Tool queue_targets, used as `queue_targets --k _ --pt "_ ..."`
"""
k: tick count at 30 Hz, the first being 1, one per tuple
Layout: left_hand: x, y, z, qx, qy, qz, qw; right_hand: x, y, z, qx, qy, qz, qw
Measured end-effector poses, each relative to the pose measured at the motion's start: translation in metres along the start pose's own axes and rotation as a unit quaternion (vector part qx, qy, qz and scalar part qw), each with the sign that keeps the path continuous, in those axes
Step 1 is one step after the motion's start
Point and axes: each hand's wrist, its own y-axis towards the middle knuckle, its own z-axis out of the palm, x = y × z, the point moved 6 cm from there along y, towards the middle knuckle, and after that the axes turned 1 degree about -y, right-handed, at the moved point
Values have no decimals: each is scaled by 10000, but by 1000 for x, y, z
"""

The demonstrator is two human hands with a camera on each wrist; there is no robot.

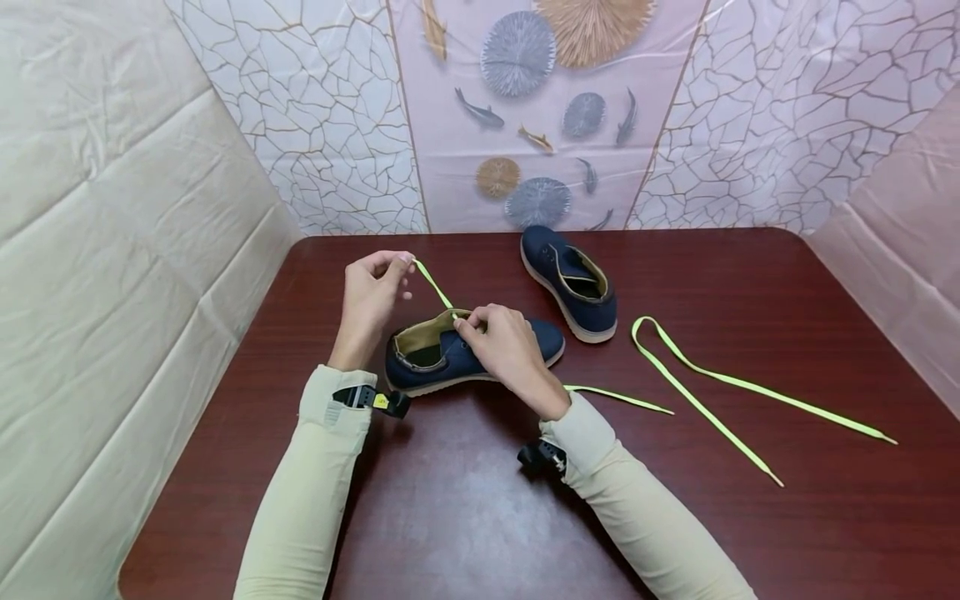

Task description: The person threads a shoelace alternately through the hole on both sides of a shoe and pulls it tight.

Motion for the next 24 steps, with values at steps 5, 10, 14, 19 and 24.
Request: queue_targets --k 5,10,14,19,24 --pt "-2 1 -2 -220 38 17 9997 0 3 -4 363 -159 15 9992" --pt "8 3 -2 -161 57 -271 9995 -2 5 -7 713 32 6 9975" --pt "24 3 -4 165 251 -724 9969 -1 8 -9 975 296 -285 9944" --pt "29 3 -6 296 684 -724 9946 -6 12 -27 850 435 -581 9937" --pt "32 2 -1 575 1233 -785 9876 -16 11 -46 822 252 -429 9954"
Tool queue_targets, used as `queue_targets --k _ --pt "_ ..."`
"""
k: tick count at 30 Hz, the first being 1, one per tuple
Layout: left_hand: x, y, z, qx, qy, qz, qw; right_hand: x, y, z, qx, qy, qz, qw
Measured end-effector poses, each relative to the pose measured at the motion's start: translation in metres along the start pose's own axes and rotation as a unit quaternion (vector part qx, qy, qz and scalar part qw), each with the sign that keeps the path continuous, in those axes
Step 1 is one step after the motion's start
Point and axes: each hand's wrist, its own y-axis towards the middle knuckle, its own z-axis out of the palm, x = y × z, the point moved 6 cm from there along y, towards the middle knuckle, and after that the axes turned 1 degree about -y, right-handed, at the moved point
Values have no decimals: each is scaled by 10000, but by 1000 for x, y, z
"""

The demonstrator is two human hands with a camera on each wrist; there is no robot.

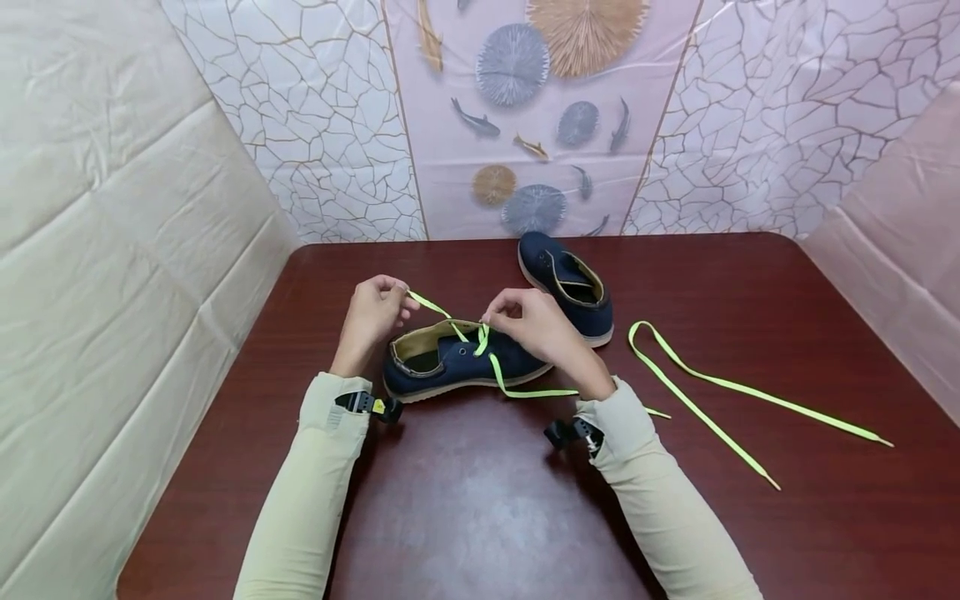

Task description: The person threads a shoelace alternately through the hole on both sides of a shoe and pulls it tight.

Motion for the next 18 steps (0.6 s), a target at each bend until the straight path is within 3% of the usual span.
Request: queue_targets --k 5,10,18 --pt "9 0 4 242 54 -185 9995 -3 -5 9 893 -232 114 9957" --pt "14 2 4 297 6 -240 9993 -6 -6 13 1352 -422 136 9898" --pt "15 6 11 794 373 -61 9961 -5 -8 14 2135 -352 -331 9758"
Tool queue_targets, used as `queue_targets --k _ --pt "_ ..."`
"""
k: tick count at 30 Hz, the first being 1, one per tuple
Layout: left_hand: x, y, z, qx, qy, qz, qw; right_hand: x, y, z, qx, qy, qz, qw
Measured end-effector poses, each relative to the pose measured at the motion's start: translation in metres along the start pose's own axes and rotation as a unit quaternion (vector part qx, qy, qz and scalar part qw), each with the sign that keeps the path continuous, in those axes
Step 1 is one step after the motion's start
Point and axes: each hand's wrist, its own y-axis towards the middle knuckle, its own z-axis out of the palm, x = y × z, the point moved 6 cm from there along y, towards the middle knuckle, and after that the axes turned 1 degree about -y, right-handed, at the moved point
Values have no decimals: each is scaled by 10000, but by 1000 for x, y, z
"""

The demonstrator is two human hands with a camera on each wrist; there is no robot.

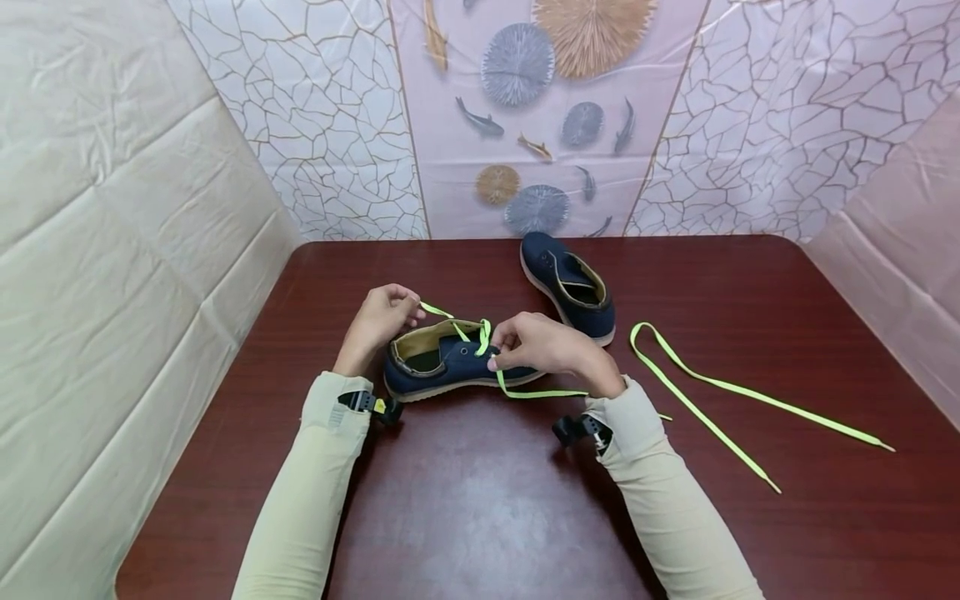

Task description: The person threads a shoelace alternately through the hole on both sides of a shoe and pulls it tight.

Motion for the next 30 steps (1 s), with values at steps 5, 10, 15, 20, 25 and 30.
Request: queue_targets --k 5,10,15,20,25,30 --pt "-7 -3 0 98 530 215 9983 -3 1 -1 129 -391 -185 9990" --pt "-18 -5 -1 -168 956 458 9942 -8 0 -1 160 -636 -81 9978" --pt "-31 -9 3 -259 1169 811 9895 -7 1 7 114 -1224 178 9923" --pt "-36 -11 14 -34 1200 1156 9860 0 1 9 35 -1536 151 9880" --pt "-35 -10 22 268 1409 1379 9800 2 -3 5 208 -1305 -184 9911" --pt "-39 -11 23 320 1447 1464 9781 2 -9 -3 268 -1099 -412 9927"
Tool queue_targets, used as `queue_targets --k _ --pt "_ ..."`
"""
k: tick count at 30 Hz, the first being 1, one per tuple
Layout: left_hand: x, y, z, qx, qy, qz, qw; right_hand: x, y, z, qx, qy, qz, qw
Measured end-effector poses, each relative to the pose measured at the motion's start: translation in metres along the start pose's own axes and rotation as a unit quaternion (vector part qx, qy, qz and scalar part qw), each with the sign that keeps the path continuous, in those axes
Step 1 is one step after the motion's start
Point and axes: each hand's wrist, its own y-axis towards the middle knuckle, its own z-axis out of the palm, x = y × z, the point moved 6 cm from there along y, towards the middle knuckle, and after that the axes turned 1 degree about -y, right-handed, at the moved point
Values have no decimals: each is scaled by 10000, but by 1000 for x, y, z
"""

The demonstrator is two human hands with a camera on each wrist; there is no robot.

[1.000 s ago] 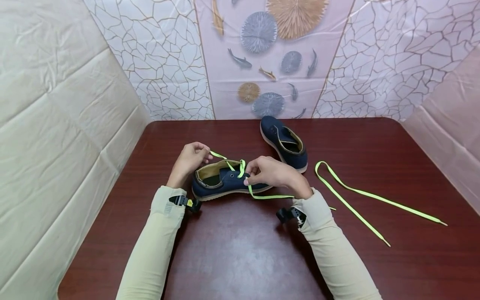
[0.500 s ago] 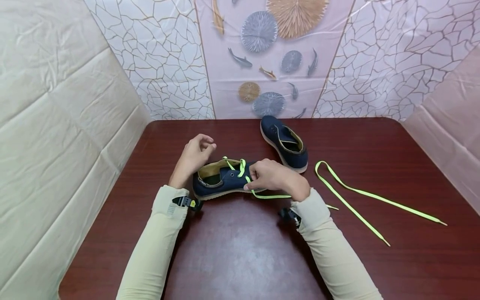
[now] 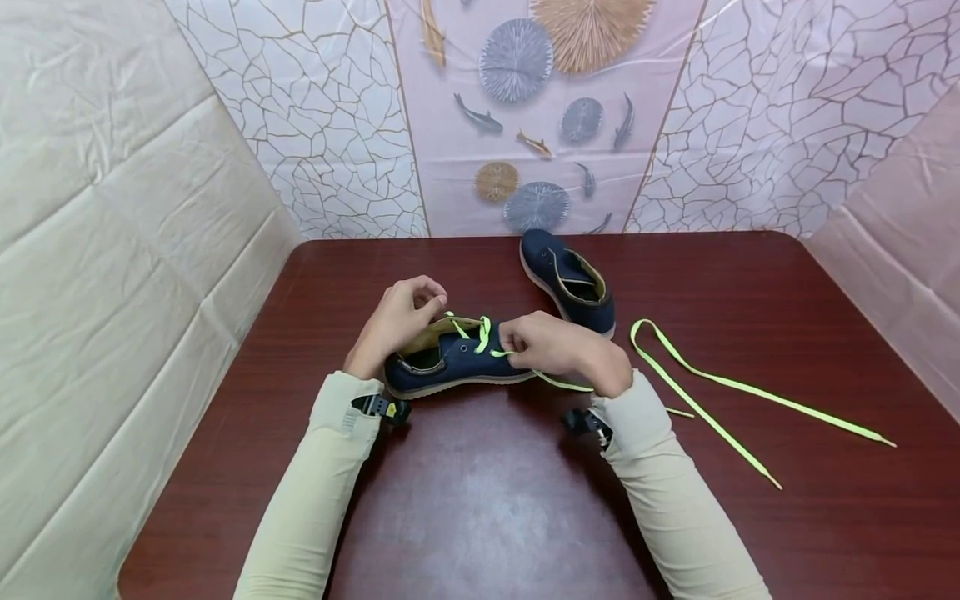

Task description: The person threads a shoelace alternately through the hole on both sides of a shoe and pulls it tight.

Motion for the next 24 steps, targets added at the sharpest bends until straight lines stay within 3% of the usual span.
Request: queue_targets --k 3,6,8,11,13,16,20,24 --pt "-8 -2 -2 44 51 157 9999 -2 -6 -7 143 206 8 9997" --pt "-27 -5 5 475 249 752 9957 -5 -12 -15 200 357 50 9991" --pt "-42 -8 13 909 429 1295 9865 -6 -15 -22 58 374 40 9993" --pt "-62 -13 29 1470 862 1949 9659 -5 -20 -33 -327 301 34 9990" --pt "-73 -16 38 1661 1185 2201 9539 -3 -23 -39 -526 268 32 9982" --pt "-83 -20 48 1790 1473 2417 9423 1 -27 -45 -674 329 46 9972" --pt "-89 -22 54 1746 1453 2432 9430 3 -32 -50 -809 395 8 9959" --pt "-91 -22 54 1575 1058 2179 9573 1 -37 -55 -1111 329 -8 9933"
